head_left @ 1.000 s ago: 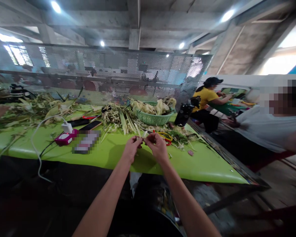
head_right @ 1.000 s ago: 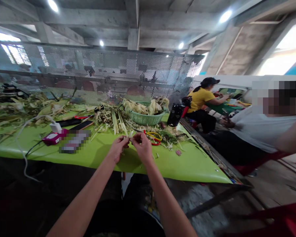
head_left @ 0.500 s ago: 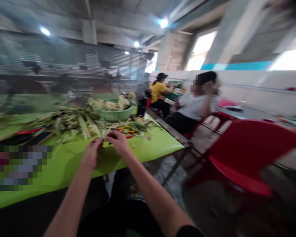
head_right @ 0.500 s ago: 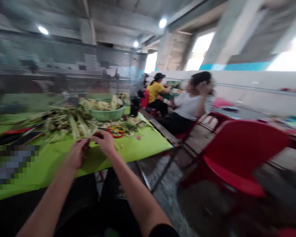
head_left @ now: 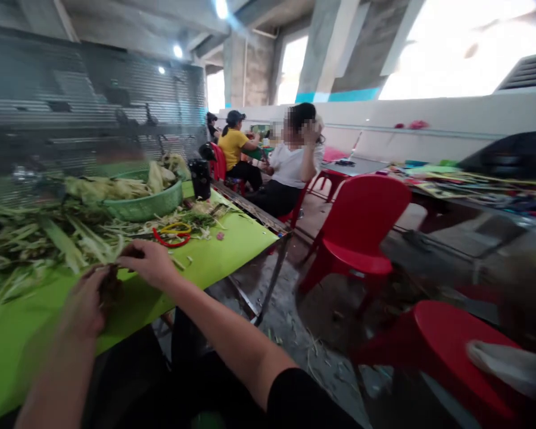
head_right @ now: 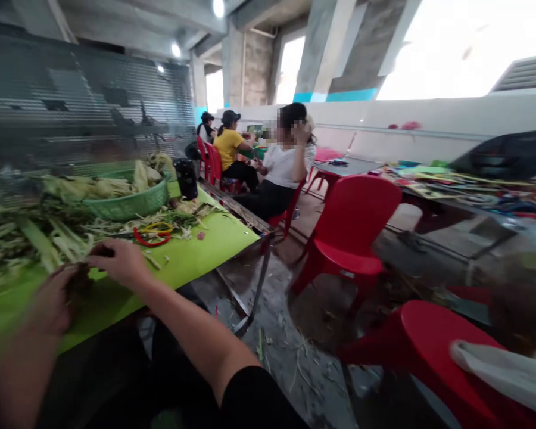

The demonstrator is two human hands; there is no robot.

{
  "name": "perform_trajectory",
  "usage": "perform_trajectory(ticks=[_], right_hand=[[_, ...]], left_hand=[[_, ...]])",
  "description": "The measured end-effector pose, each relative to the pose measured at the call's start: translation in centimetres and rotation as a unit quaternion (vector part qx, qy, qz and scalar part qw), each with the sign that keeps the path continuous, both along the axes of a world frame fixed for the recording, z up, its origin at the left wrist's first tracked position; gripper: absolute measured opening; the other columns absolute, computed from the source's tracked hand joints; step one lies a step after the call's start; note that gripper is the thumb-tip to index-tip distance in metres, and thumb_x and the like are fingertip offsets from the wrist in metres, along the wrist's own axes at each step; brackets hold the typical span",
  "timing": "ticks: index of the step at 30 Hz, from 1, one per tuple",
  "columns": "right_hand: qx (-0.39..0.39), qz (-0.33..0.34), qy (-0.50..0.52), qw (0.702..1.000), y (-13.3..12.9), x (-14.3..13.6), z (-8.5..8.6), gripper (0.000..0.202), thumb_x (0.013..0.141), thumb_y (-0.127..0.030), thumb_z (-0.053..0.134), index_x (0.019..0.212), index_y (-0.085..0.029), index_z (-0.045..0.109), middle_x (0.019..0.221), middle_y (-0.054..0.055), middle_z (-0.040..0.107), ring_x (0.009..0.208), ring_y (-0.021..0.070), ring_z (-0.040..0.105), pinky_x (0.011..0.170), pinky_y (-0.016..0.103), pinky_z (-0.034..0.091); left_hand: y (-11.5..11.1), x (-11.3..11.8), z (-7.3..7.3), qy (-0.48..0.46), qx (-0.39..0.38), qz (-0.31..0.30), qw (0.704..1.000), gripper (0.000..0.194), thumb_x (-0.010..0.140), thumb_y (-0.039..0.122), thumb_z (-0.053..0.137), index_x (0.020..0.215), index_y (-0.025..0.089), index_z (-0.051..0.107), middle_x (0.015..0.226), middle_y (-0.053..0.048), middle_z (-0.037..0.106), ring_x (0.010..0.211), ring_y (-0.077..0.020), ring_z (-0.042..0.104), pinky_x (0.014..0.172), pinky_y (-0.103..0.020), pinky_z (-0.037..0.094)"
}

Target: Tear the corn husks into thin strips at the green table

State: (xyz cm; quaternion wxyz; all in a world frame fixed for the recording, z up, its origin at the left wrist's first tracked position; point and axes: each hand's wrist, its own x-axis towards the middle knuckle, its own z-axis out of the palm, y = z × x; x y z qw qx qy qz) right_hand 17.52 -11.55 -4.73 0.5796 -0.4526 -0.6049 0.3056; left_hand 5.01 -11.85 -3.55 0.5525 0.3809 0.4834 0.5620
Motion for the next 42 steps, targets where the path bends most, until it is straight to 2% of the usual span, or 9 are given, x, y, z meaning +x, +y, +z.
perform_trajectory(ticks=[4,7,10,15,23,30,35,39,42], right_hand=[[0.046,-0.013,-0.033,0.998,-0.8,0.1,0.6,0.015,0.076,-0.034,0.064,0.075,-0.020,0.063,0.067,-0.003,0.058,0.066,0.0136,0.052,0.060,0.023,0.040],[0.065,-0.011,-0.057,0.996,-0.9,0.2,0.9,0.009,0.077,-0.029,0.062,0.076,-0.020,0.062,0.069,-0.001,0.057,0.066,0.0137,0.052,0.060,0.023,0.040],[0.114,-0.014,-0.103,0.988,-0.9,0.4,1.3,0.009,0.078,-0.028,0.063,0.078,-0.020,0.064,0.076,0.001,0.057,0.068,0.0144,0.053,0.062,0.025,0.042],[0.137,-0.026,-0.125,0.982,-1.0,0.5,1.5,0.016,0.078,-0.036,0.066,0.079,-0.021,0.067,0.085,0.004,0.055,0.072,0.0162,0.053,0.063,0.027,0.044],[0.091,-0.022,-0.094,0.991,-0.5,0.9,1.1,0.021,0.077,-0.038,0.066,0.081,-0.018,0.064,0.078,0.002,0.057,0.065,0.0144,0.050,0.059,0.026,0.041],[0.043,0.014,0.029,0.999,0.0,0.7,0.8,0.033,0.065,-0.031,0.075,0.087,-0.020,0.053,0.075,-0.002,0.052,0.059,0.0106,0.046,0.054,0.023,0.040],[-0.013,0.069,0.124,0.990,-0.2,0.8,1.1,0.048,0.062,-0.027,0.076,0.105,-0.023,0.053,0.075,-0.002,0.057,0.067,0.0135,0.053,0.062,0.026,0.045],[-0.064,0.078,0.134,0.986,-0.4,1.1,1.4,0.035,0.063,-0.031,0.075,0.094,-0.020,0.062,0.072,-0.001,0.060,0.062,0.0125,0.052,0.058,0.025,0.042],[-0.063,0.075,0.137,0.986,-0.5,1.2,1.4,0.028,0.064,-0.034,0.075,0.084,-0.018,0.064,0.073,0.000,0.060,0.059,0.0111,0.050,0.056,0.024,0.040]], left_hand=[[0.1,-0.2,-0.8,-0.050,0.014,-0.029,0.998,0.028,0.052,0.031,0.073,0.074,0.019,0.061,0.059,0.007,0.060,0.052,-0.0073,0.050,0.051,-0.019,0.038],[0.6,0.0,-1.2,-0.066,0.067,-0.045,0.995,0.026,0.055,0.035,0.072,0.070,0.019,0.059,0.059,0.006,0.054,0.053,-0.0076,0.048,0.053,-0.020,0.038],[1.0,0.3,-1.5,-0.052,0.094,-0.065,0.992,0.023,0.061,0.036,0.069,0.068,0.019,0.055,0.056,0.006,0.046,0.050,-0.0071,0.041,0.052,-0.020,0.035],[0.7,0.4,-1.8,0.018,0.124,-0.089,0.988,0.020,0.066,0.033,0.065,0.076,0.018,0.057,0.062,0.005,0.050,0.055,-0.0083,0.042,0.054,-0.020,0.034],[0.3,0.3,-1.7,0.045,0.142,-0.124,0.981,0.015,0.071,0.030,0.060,0.081,0.018,0.058,0.067,0.003,0.050,0.061,-0.0098,0.043,0.058,-0.021,0.033],[-0.2,0.2,-1.0,0.038,0.139,-0.144,0.979,0.028,0.074,0.045,0.060,0.074,0.017,0.055,0.067,0.003,0.048,0.062,-0.0095,0.043,0.059,-0.021,0.034],[0.1,0.3,-1.4,0.017,0.157,-0.158,0.975,0.030,0.077,0.047,0.056,0.077,0.017,0.056,0.067,0.003,0.047,0.061,-0.0092,0.041,0.058,-0.021,0.033],[0.3,0.3,-1.6,0.018,0.161,-0.156,0.974,0.029,0.078,0.046,0.055,0.077,0.016,0.056,0.066,0.003,0.046,0.060,-0.0086,0.040,0.056,-0.021,0.033],[0.4,0.4,-1.9,0.041,0.151,-0.169,0.973,0.031,0.078,0.047,0.056,0.076,0.016,0.056,0.065,0.003,0.047,0.057,-0.0080,0.039,0.054,-0.021,0.031]])
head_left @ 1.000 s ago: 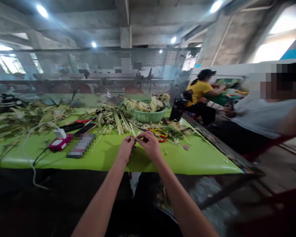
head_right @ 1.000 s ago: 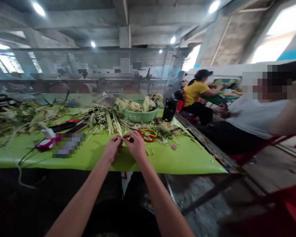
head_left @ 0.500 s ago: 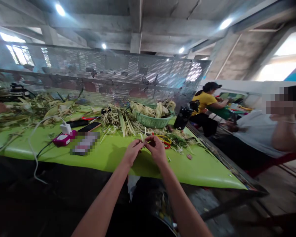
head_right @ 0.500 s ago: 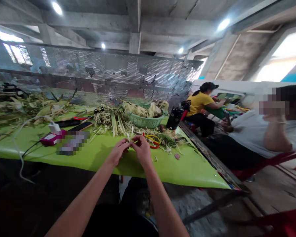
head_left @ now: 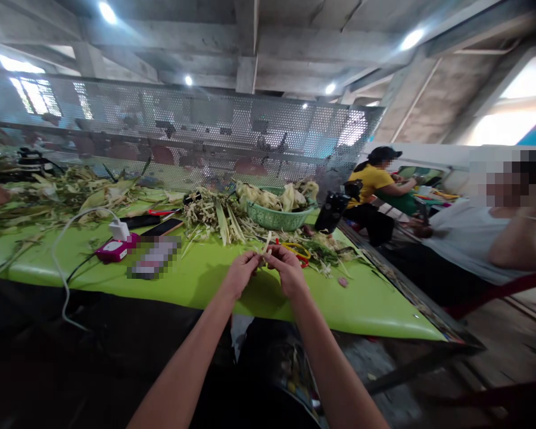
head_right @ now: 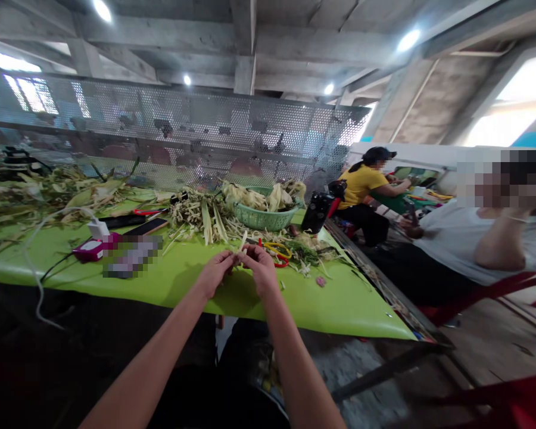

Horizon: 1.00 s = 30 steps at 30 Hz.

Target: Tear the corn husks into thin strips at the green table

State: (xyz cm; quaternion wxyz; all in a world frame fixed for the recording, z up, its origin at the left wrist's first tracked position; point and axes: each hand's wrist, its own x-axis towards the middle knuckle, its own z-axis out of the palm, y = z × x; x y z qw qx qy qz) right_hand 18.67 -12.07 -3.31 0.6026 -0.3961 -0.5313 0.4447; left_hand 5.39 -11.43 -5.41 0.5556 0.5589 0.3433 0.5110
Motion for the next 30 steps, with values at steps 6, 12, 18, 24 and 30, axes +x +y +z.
perform_trajectory(ticks=[6,12,18,24,30], right_hand=[[0.034,-0.021,0.036,0.999,-0.3,-0.1,0.2,0.023,0.067,-0.037,0.074,0.076,-0.019,0.062,0.075,0.000,0.063,0.049,0.0072,0.042,0.048,0.023,0.037],[0.036,-0.012,-0.013,0.999,-0.5,-0.1,0.5,0.023,0.069,-0.038,0.073,0.082,-0.019,0.069,0.074,0.002,0.066,0.054,0.0109,0.050,0.053,0.026,0.043],[0.059,-0.027,-0.059,0.996,-0.4,0.0,0.1,0.021,0.070,-0.036,0.072,0.083,-0.020,0.071,0.071,0.001,0.067,0.058,0.0126,0.053,0.057,0.027,0.044],[0.088,-0.036,-0.122,0.988,-0.4,0.0,0.0,0.020,0.072,-0.036,0.070,0.080,-0.018,0.067,0.070,0.002,0.064,0.064,0.0149,0.057,0.061,0.028,0.046],[0.161,-0.066,-0.239,0.955,-0.3,0.1,0.1,0.016,0.080,-0.034,0.060,0.077,-0.019,0.062,0.075,0.002,0.058,0.067,0.0151,0.053,0.062,0.028,0.045]], left_hand=[[0.4,0.1,-0.4,0.040,-0.005,0.003,0.999,0.035,0.075,0.050,0.057,0.074,0.016,0.055,0.061,0.005,0.044,0.053,-0.0070,0.036,0.051,-0.021,0.029],[0.2,0.1,-0.1,0.055,-0.008,0.034,0.998,0.039,0.073,0.055,0.058,0.073,0.017,0.054,0.059,0.005,0.045,0.049,-0.0071,0.038,0.048,-0.022,0.029],[-0.1,-0.1,0.3,0.095,0.007,0.054,0.994,0.035,0.076,0.052,0.056,0.075,0.017,0.056,0.062,0.003,0.052,0.048,-0.0079,0.044,0.049,-0.022,0.034],[-0.7,-0.2,0.9,0.104,0.009,0.076,0.992,0.031,0.077,0.048,0.056,0.078,0.017,0.057,0.064,0.002,0.056,0.048,-0.0091,0.051,0.051,-0.023,0.039],[-0.3,-0.2,0.2,0.107,0.032,0.085,0.990,0.027,0.080,0.044,0.052,0.075,0.018,0.053,0.063,0.002,0.055,0.047,-0.0084,0.049,0.050,-0.022,0.038]])
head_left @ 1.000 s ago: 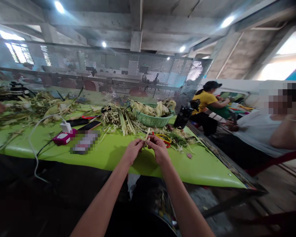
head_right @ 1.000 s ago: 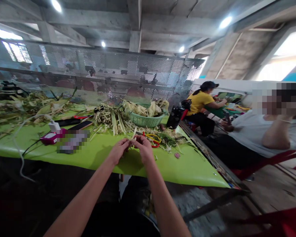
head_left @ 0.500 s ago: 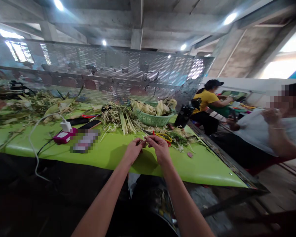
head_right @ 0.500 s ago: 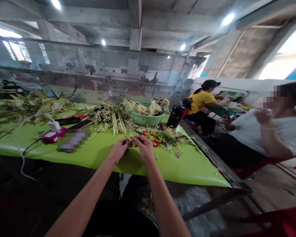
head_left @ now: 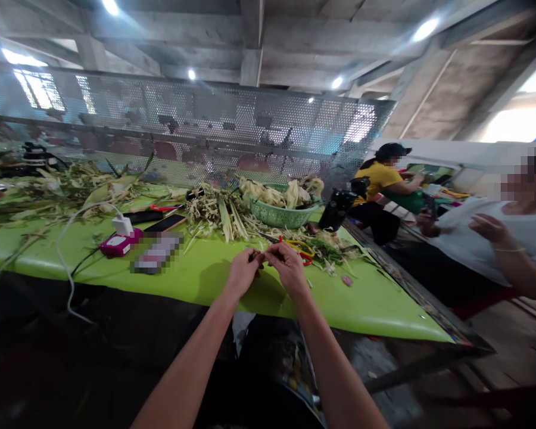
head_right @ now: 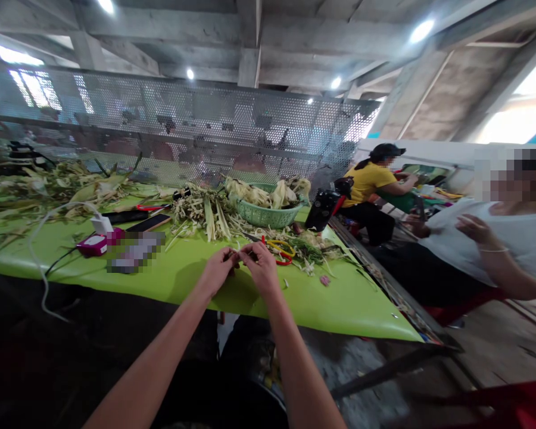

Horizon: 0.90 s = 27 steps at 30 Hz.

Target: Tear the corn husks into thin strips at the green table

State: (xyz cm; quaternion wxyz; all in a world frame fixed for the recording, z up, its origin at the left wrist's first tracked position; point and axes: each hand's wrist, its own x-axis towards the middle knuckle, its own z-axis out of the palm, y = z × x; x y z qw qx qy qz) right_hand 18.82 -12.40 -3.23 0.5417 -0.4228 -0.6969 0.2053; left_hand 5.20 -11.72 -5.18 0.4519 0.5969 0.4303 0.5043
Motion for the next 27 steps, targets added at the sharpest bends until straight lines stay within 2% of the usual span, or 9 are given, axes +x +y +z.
perform_trajectory(ticks=[5,14,27], right_hand=[[0.030,-0.004,-0.064,0.997,-0.1,0.2,0.4,0.014,0.084,-0.031,0.056,0.076,-0.020,0.060,0.078,0.003,0.055,0.072,0.0166,0.053,0.066,0.030,0.044],[-0.001,0.031,-0.052,0.998,0.1,0.4,0.0,0.011,0.082,-0.031,0.059,0.077,-0.021,0.060,0.078,0.002,0.053,0.073,0.0171,0.051,0.065,0.030,0.044],[-0.054,0.067,-0.039,0.995,0.1,0.5,-0.1,0.013,0.079,-0.031,0.061,0.073,-0.020,0.060,0.074,0.001,0.054,0.071,0.0161,0.051,0.063,0.028,0.043]], left_hand=[[0.1,-0.2,-0.2,0.060,0.040,0.027,0.997,0.023,0.082,0.039,0.050,0.072,0.019,0.051,0.060,0.004,0.050,0.052,-0.0098,0.046,0.053,-0.023,0.032],[-0.7,-1.6,0.8,0.169,0.134,0.035,0.976,0.018,0.082,0.029,0.050,0.068,0.018,0.050,0.064,0.003,0.049,0.062,-0.0121,0.043,0.058,-0.025,0.027],[-0.5,-2.3,0.6,0.149,0.131,-0.011,0.980,0.011,0.079,0.025,0.051,0.072,0.017,0.055,0.066,0.002,0.052,0.064,-0.0130,0.045,0.062,-0.025,0.031]])
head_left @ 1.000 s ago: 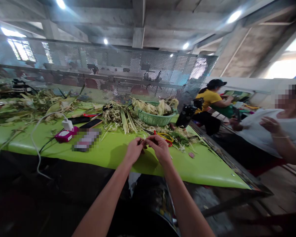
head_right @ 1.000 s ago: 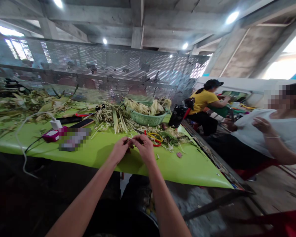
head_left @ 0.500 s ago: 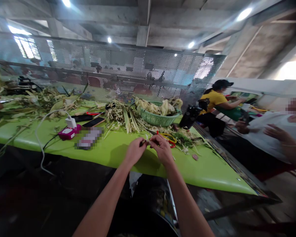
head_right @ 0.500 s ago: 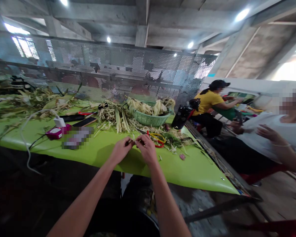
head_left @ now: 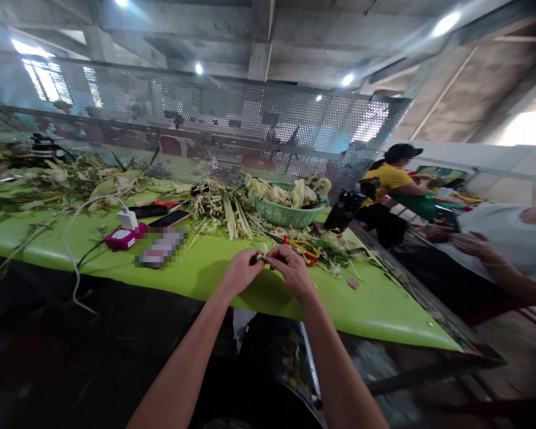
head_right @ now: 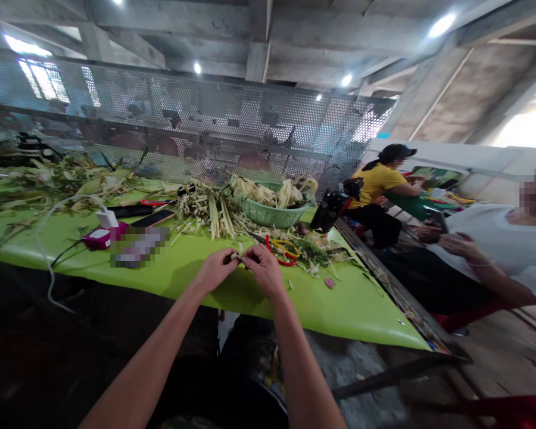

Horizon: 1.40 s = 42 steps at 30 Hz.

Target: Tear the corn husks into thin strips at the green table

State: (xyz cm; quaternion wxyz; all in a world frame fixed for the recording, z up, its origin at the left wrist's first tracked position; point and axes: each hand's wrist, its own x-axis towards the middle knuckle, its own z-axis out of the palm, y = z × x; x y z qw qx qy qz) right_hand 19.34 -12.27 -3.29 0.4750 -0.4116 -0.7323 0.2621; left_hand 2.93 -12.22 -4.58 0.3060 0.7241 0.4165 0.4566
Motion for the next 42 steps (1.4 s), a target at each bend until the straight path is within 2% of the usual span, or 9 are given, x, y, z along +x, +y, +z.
perform_trajectory(ticks=[4,10,16,22,31,36,42], right_hand=[[-0.019,0.007,0.003,1.000,0.0,0.0,-0.1,0.012,0.079,-0.032,0.062,0.076,-0.020,0.062,0.073,0.001,0.055,0.069,0.0156,0.052,0.061,0.028,0.044],[-0.038,-0.022,0.030,0.999,-0.3,-0.2,0.1,0.019,0.075,-0.036,0.066,0.080,-0.018,0.062,0.070,0.001,0.058,0.059,0.0135,0.051,0.055,0.027,0.042],[0.005,-0.019,0.005,1.000,-0.2,-0.3,0.1,0.013,0.078,-0.033,0.064,0.079,-0.020,0.064,0.075,0.003,0.058,0.068,0.0161,0.053,0.061,0.028,0.044],[0.067,-0.026,-0.026,0.997,-0.2,-0.5,0.2,0.010,0.081,-0.031,0.061,0.079,-0.021,0.063,0.079,0.003,0.058,0.075,0.0177,0.055,0.067,0.030,0.044],[0.113,-0.029,-0.060,0.991,-0.8,-0.9,0.7,0.012,0.084,-0.031,0.059,0.078,-0.023,0.065,0.080,0.004,0.059,0.078,0.0194,0.056,0.072,0.032,0.045],[0.118,-0.026,-0.054,0.991,-0.8,-1.0,0.7,0.011,0.084,-0.030,0.059,0.081,-0.023,0.067,0.084,0.005,0.060,0.081,0.0204,0.057,0.074,0.033,0.047],[0.117,-0.029,-0.048,0.992,-1.2,-1.0,1.0,0.018,0.084,-0.020,0.053,0.091,-0.024,0.070,0.088,0.006,0.060,0.084,0.0199,0.058,0.077,0.034,0.047]], left_hand=[[-0.2,-0.2,0.2,0.016,0.020,-0.012,1.000,0.011,0.079,0.024,0.050,0.074,0.018,0.056,0.069,0.000,0.054,0.066,-0.0141,0.047,0.063,-0.026,0.032],[-0.1,-0.6,0.0,0.029,0.031,-0.032,0.999,0.010,0.079,0.024,0.051,0.073,0.018,0.056,0.070,0.000,0.053,0.067,-0.0143,0.046,0.062,-0.025,0.031],[0.5,-0.7,-0.5,-0.036,-0.030,-0.067,0.997,0.011,0.078,0.027,0.053,0.073,0.017,0.056,0.068,0.001,0.052,0.066,-0.0136,0.045,0.063,-0.025,0.033],[0.5,-0.7,-0.2,-0.076,-0.090,-0.074,0.990,0.015,0.076,0.032,0.055,0.073,0.017,0.056,0.066,0.002,0.049,0.064,-0.0127,0.043,0.061,-0.024,0.032],[0.7,-0.6,-0.7,-0.027,-0.036,-0.070,0.997,0.018,0.078,0.032,0.053,0.069,0.017,0.056,0.065,0.001,0.049,0.064,-0.0138,0.043,0.061,-0.026,0.033],[0.8,-0.7,-0.7,-0.035,-0.053,-0.074,0.995,0.016,0.077,0.031,0.055,0.074,0.017,0.060,0.067,0.000,0.054,0.066,-0.0146,0.046,0.062,-0.025,0.034],[0.5,-0.7,-0.6,-0.043,-0.065,-0.073,0.994,0.021,0.078,0.035,0.055,0.078,0.015,0.061,0.070,0.000,0.057,0.067,-0.0142,0.049,0.063,-0.025,0.036]])
